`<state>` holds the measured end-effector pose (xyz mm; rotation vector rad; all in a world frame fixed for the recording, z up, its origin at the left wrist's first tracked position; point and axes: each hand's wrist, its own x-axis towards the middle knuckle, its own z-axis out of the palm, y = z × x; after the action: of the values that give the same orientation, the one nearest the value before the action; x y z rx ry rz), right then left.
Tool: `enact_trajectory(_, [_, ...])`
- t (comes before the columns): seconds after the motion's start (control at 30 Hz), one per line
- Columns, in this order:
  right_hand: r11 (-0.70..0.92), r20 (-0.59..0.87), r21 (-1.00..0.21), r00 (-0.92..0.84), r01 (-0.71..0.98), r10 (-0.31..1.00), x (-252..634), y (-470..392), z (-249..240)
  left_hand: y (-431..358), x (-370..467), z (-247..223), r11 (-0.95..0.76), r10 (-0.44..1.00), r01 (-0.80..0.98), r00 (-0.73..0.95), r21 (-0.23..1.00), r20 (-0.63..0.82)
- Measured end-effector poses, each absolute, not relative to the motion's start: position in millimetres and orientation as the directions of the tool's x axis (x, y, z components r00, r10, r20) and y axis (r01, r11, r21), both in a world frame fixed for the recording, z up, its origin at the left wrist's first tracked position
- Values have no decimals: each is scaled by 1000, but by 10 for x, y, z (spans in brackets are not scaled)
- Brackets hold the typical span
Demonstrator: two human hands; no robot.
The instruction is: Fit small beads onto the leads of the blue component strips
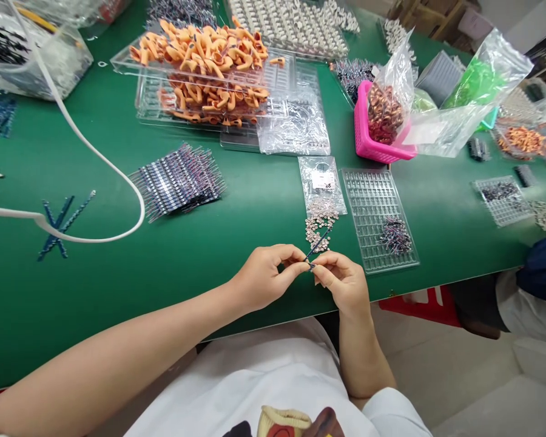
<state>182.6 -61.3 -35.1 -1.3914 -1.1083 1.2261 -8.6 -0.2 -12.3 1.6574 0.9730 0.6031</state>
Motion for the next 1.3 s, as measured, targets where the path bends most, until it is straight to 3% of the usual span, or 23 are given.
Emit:
enact_trajectory(0.13, [-111,-105,-992,87,66,991,1811,-622,-332,-5,-80,-133,-102,835,301,544,948,-83])
enact_trajectory(0.3, [-64,-61,-998,99,30,993,1784,-632,-336,-2,-73,-139,110,810,245,539,963,-229])
enact_trajectory(0.4, [-41,-37,-999,107,35,994,1766,-646,-355,1,-76,-145,154,811,249,520,956,-266])
enact_trajectory(0.57, [-78,-71,-995,104,69,992,1786,-655,-335,8,-91,-105,-40,815,323,558,945,-156])
enact_trajectory(0.73, [-158,-159,-986,18,-54,987,1840,-680,-257,-10,-124,-91,-230,739,305,673,924,-38])
enact_trajectory(0.9, [-192,-190,-977,-32,-92,981,1894,-732,-235,-13,-145,-146,-204,669,255,741,945,-56])
enact_trajectory(1.1, [-90,-96,-992,-59,86,994,1950,-796,-150,6,-132,-109,-132,601,251,789,959,-124])
enact_trajectory(1.3, [-138,-135,-990,-114,-24,984,1960,-800,-156,40,-143,-65,-67,544,241,822,968,-167])
